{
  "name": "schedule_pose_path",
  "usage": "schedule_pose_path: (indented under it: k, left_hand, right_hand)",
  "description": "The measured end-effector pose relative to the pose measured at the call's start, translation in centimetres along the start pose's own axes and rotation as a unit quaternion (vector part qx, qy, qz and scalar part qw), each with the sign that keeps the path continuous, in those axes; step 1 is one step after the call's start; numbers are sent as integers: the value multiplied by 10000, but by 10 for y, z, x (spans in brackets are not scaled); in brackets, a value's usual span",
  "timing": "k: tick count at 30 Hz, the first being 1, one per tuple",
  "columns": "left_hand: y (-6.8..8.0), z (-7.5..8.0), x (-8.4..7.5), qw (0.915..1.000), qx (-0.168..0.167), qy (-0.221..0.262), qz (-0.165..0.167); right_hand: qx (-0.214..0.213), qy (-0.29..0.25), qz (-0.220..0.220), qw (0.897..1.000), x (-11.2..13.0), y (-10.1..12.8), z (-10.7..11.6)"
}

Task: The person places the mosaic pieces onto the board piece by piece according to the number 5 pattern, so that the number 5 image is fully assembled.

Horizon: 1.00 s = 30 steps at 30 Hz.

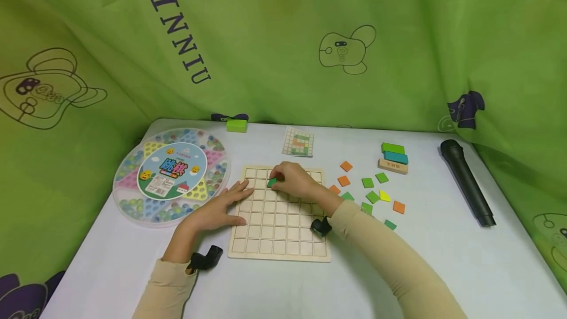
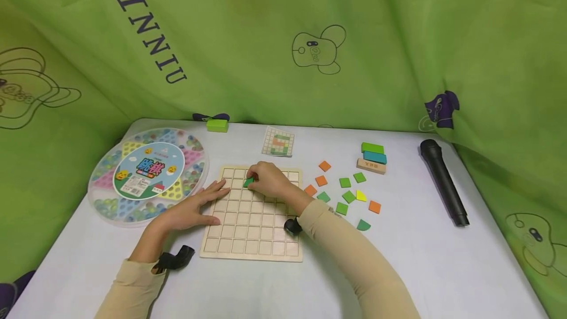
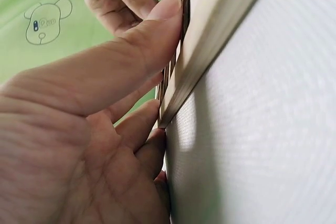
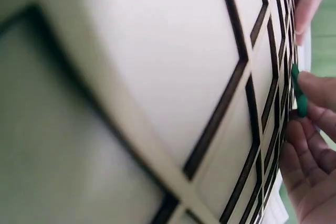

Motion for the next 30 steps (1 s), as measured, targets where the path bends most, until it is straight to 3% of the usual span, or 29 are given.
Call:
schedule_pose_path:
  k: [12, 18, 25, 30]
  left_hand:
    - [-1, 0, 1, 10000, 4, -23, 59]
    - [0, -1, 3, 9999, -14, -44, 100]
    - [-1, 0, 2, 10000, -36, 5, 42]
    - [-1, 0, 1, 10000, -32, -4, 48]
  right_hand:
    - [126, 251, 58, 9996, 2, 3, -5]
    - [33, -227, 36, 9997, -4, 18, 8]
    - [-536, -791, 74, 9954, -39, 51, 48]
    - [-775, -1019, -442, 9908, -80, 82, 73]
Point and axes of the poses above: each hand's wrist, its own y-axis away from the middle knuckle, its own z-axis out of the back of the hand, x = y × z, the point moved 7 cm from there along -y, towards the middle knuckle, and after that the axes turned 5 degrees about -z, right-handed, at the moved point
